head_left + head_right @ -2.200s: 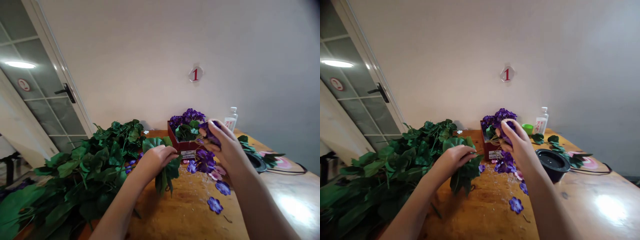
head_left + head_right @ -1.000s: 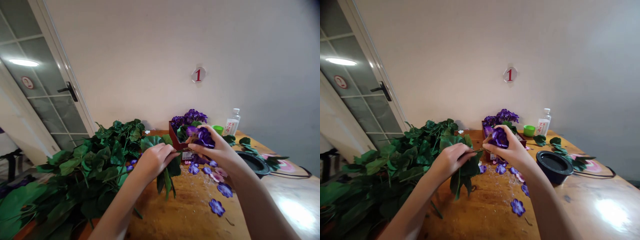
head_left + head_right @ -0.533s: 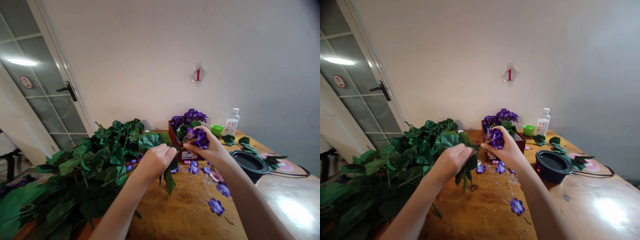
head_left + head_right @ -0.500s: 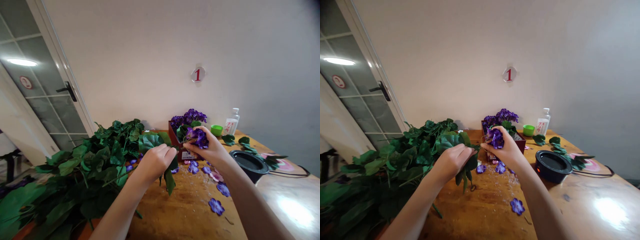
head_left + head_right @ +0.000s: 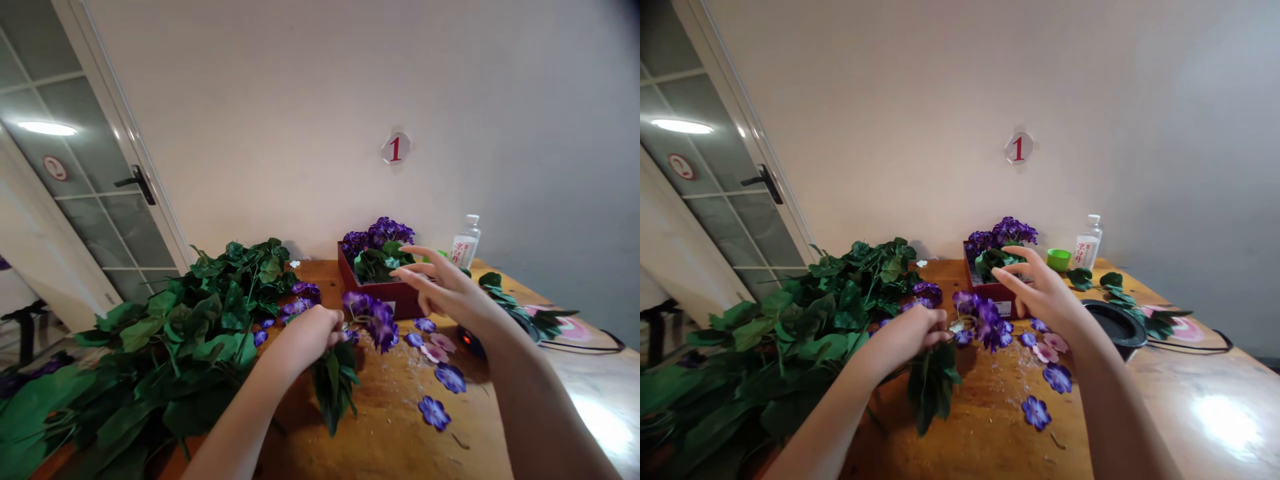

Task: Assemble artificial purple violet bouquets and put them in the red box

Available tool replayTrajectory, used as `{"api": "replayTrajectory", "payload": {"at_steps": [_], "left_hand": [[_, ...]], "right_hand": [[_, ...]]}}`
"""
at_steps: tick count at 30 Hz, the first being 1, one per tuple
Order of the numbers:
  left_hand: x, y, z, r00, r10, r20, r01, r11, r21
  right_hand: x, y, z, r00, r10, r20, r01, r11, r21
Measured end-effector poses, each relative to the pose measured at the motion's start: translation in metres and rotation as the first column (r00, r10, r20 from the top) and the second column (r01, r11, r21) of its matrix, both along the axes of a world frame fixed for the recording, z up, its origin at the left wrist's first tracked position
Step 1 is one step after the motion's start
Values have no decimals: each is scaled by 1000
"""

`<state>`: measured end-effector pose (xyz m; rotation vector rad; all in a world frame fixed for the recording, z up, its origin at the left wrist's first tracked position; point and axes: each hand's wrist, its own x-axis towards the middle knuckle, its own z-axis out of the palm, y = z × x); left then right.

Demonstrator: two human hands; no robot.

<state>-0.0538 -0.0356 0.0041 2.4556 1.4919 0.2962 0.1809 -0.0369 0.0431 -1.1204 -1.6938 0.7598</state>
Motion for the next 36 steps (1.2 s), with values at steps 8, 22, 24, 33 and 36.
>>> {"api": "replayTrajectory", "payload": {"at_steps": [8,22,24,33,36], "left_hand": [[-28,32,-9,986,166,-35,-164,985,45],[-57,77,-39,926,361,106,-375,913,159],[-52,66,-20,924,297,240,-346,917,199],[8,-2,19,598,-115,793,-126,964,235],[18,-12,16,727,-164,667,-112,929,352]], "right_hand": [[23,-8,15,885,-248,-393,362,898,249],[10,3,2,960,-209,-188,253,933,255],[7,6,-2,978,-186,-90,203,949,243],[-48,1,-21,928,365,-78,-370,926,-72],[-66,-2,-22,869,204,-452,-246,969,-36]]}}
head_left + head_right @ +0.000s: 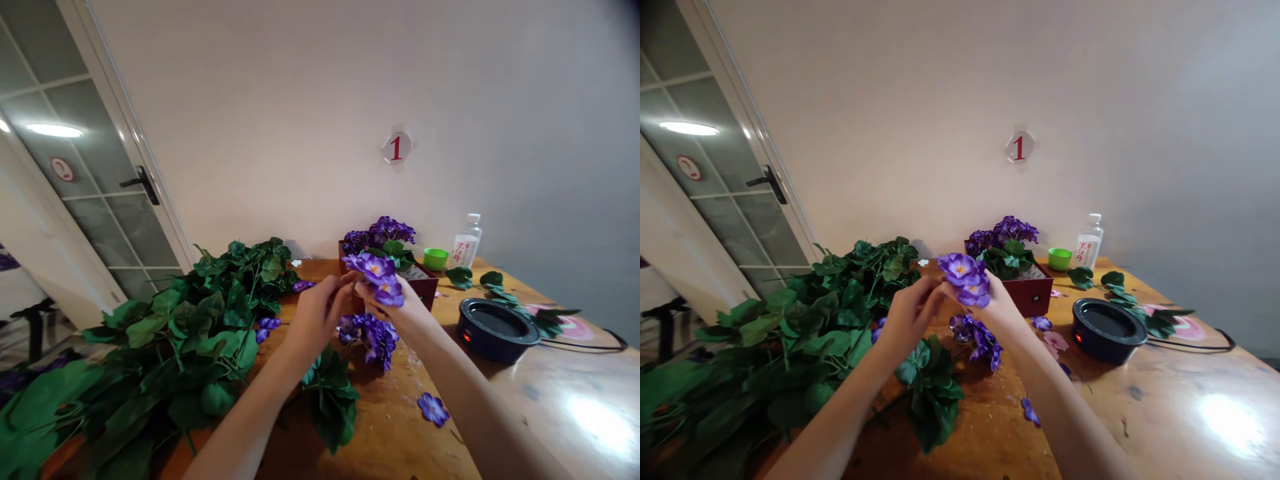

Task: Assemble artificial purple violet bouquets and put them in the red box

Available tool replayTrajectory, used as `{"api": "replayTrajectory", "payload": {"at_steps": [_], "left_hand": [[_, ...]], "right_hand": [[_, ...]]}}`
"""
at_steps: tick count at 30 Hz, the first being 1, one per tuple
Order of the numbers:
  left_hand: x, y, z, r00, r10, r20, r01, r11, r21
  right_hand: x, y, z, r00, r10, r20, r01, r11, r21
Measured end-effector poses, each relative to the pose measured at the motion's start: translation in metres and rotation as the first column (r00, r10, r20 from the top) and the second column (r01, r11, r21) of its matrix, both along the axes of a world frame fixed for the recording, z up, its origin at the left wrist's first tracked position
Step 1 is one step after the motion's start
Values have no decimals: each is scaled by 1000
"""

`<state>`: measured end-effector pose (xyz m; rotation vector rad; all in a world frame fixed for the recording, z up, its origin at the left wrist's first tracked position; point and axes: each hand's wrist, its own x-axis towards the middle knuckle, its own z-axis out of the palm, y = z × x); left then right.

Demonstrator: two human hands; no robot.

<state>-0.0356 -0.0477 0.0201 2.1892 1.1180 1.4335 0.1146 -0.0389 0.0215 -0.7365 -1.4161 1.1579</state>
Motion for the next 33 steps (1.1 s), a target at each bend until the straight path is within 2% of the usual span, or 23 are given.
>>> {"api": "replayTrajectory", "payload": {"at_steps": [3,6,8,10,11,13,14,15,16,17,20,22,24,26,28,30,32,33], "left_hand": [[5,-6,0,992,-65,-110,67,998,10],[6,-9,3,986,-113,-124,111,994,-20],[3,-10,5,982,-95,-166,88,995,-46],[-2,-10,7,941,-17,-338,-19,995,-103],[-4,-9,7,879,20,-477,-105,983,-152],[-7,-7,3,653,33,-757,-302,928,-220],[-7,-6,-1,538,9,-843,-377,897,-231],[-6,-4,-6,454,-20,-891,-422,876,-234],[-5,-2,-11,412,-34,-911,-439,868,-231],[-2,1,-16,402,-35,-915,-439,869,-226],[3,7,-24,438,-18,-899,-417,881,-221],[0,10,-21,474,20,-880,-402,895,-196],[-7,13,-14,521,68,-851,-390,906,-166],[-16,17,-6,645,161,-747,-365,924,-116],[-25,19,0,807,270,-526,-332,943,-25],[-31,21,3,926,298,-231,-298,954,40],[-34,22,4,969,247,10,-247,969,23],[-33,22,4,971,210,112,-211,977,-5]], "right_hand": [[-3,-1,4,979,-9,-204,-5,998,-69],[4,-4,10,961,35,-274,-59,995,-81],[11,-5,14,961,44,-272,-71,993,-92],[19,-6,18,965,-27,-262,6,997,-82],[24,-6,21,963,-84,-254,69,995,-67],[34,-6,25,955,-183,-235,180,983,-33],[39,-5,26,952,-209,-222,210,978,-22],[44,-5,28,953,-222,-206,224,974,-14],[47,-4,28,954,-229,-194,233,973,-4],[50,-4,29,954,-233,-186,239,971,7],[58,-4,28,960,-235,-153,243,969,41],[65,-8,27,964,-250,-87,253,967,32],[76,-13,26,969,-238,72,239,971,4],[88,-16,25,930,-213,299,210,977,44],[95,-15,23,817,-230,529,186,973,137],[93,-9,19,659,-236,714,133,971,199],[79,1,11,519,-135,844,3,988,156],[70,6,6,482,-73,873,-72,990,123]]}}
